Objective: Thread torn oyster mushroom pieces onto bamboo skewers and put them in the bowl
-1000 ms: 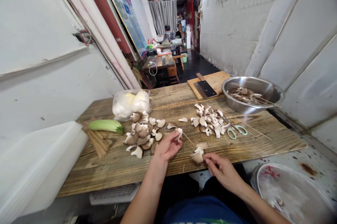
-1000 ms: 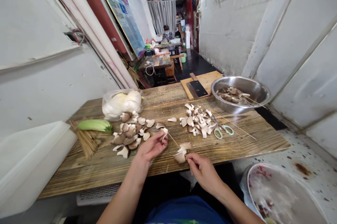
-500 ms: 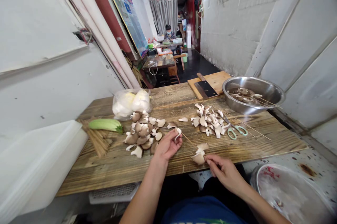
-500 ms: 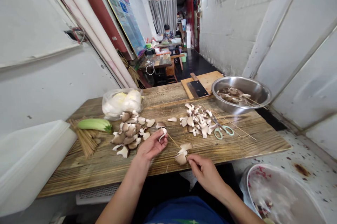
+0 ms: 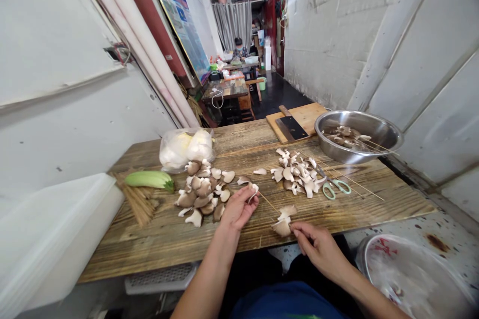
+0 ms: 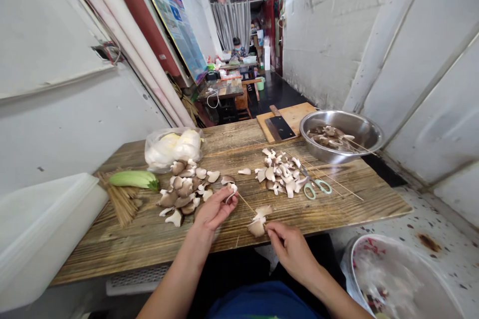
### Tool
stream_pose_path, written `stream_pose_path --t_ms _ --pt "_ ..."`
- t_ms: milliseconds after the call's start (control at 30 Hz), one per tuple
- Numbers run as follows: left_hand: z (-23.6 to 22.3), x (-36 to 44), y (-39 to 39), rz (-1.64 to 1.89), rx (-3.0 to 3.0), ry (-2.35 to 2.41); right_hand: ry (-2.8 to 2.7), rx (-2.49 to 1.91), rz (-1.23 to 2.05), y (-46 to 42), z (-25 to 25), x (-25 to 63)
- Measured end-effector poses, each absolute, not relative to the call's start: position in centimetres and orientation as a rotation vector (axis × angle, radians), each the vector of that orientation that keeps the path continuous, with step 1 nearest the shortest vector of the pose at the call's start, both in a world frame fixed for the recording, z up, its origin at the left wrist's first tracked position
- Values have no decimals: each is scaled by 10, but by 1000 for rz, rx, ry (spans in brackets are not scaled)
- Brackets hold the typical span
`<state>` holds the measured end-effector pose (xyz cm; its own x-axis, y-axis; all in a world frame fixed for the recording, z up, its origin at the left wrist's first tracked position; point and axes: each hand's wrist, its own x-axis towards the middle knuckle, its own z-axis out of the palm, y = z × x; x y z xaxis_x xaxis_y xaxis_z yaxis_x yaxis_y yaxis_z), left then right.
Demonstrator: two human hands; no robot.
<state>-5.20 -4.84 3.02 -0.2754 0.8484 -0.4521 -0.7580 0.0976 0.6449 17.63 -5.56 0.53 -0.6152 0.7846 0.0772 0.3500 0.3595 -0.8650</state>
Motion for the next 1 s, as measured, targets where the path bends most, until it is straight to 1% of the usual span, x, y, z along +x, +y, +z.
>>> stream_pose_path --t_ms 500,1000 --pt "35 -54 -45 1536 -57 998 -2188 -980 1109 -57 13 176" --pt "32 -52 -43 1513 141 1014 -2201 -956 1083 -53 18 174"
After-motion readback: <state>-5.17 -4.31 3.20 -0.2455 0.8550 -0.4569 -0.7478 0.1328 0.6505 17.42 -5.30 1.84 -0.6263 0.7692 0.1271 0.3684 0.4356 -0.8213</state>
